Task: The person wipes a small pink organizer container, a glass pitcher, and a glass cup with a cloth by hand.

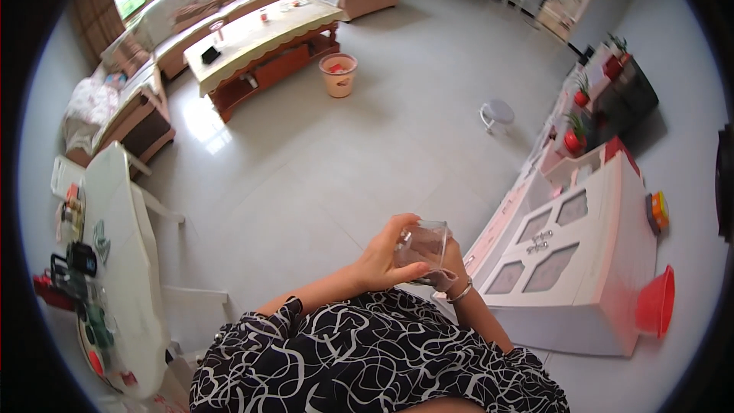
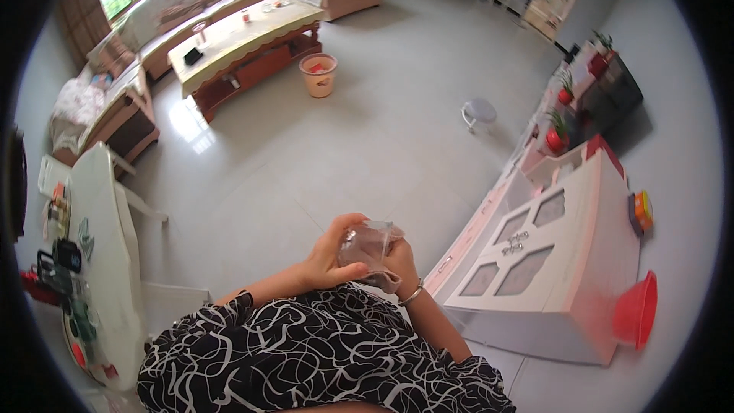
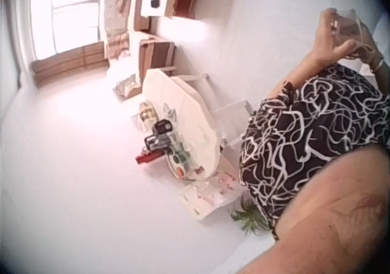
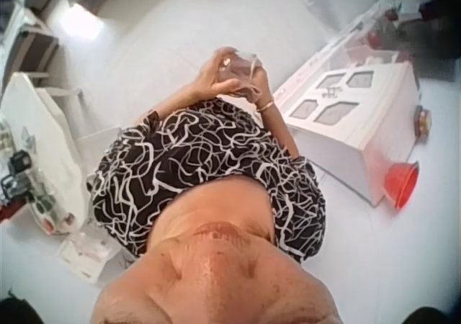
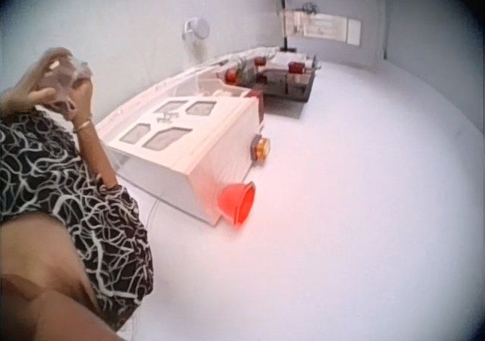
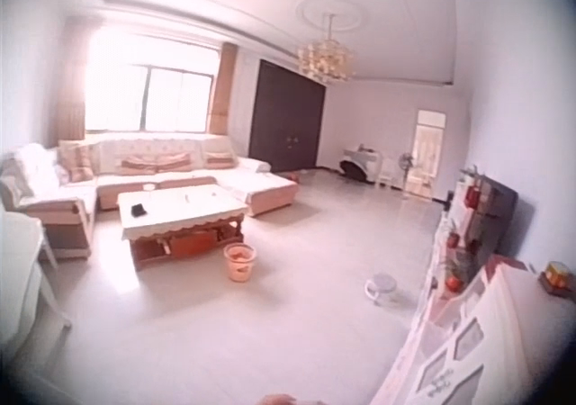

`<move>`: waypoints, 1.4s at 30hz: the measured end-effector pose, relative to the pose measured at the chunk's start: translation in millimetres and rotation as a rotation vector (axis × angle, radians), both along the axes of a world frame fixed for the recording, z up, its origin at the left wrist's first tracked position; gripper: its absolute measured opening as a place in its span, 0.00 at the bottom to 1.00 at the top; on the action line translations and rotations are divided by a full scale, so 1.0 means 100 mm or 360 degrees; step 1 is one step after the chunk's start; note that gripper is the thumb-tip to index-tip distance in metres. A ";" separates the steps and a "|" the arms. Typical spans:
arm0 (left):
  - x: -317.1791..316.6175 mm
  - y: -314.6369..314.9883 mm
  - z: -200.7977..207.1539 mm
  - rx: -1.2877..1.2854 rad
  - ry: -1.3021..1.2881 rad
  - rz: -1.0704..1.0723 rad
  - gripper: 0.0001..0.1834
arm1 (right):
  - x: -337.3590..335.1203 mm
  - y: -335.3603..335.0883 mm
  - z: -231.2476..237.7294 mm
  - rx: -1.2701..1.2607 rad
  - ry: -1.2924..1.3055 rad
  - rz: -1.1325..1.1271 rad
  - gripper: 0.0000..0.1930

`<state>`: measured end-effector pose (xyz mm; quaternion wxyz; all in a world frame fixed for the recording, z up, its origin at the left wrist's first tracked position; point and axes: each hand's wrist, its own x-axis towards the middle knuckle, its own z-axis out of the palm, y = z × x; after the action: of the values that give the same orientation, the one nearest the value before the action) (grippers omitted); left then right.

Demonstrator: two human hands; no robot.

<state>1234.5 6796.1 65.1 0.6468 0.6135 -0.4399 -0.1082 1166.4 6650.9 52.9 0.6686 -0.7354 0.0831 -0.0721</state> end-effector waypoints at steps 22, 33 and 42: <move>0.19 0.43 -0.27 -0.0193 0.0741 -0.0120 0.21 | 0.37 0.31 -0.35 -0.0232 -0.0123 0.0155 0.15; 0.34 0.30 -0.27 -0.0146 0.2326 0.0067 0.18 | 0.56 0.21 -0.18 -0.1390 -0.0456 0.0027 0.21; 0.40 0.33 -0.30 -0.0137 0.1473 0.0202 0.29 | 0.69 0.22 -0.34 -0.0228 -0.0158 0.0086 0.17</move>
<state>1274.1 6828.9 34.8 0.8053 0.4991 -0.0709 -0.3121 1235.3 6673.4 19.2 0.6193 -0.7788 0.0247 -0.0962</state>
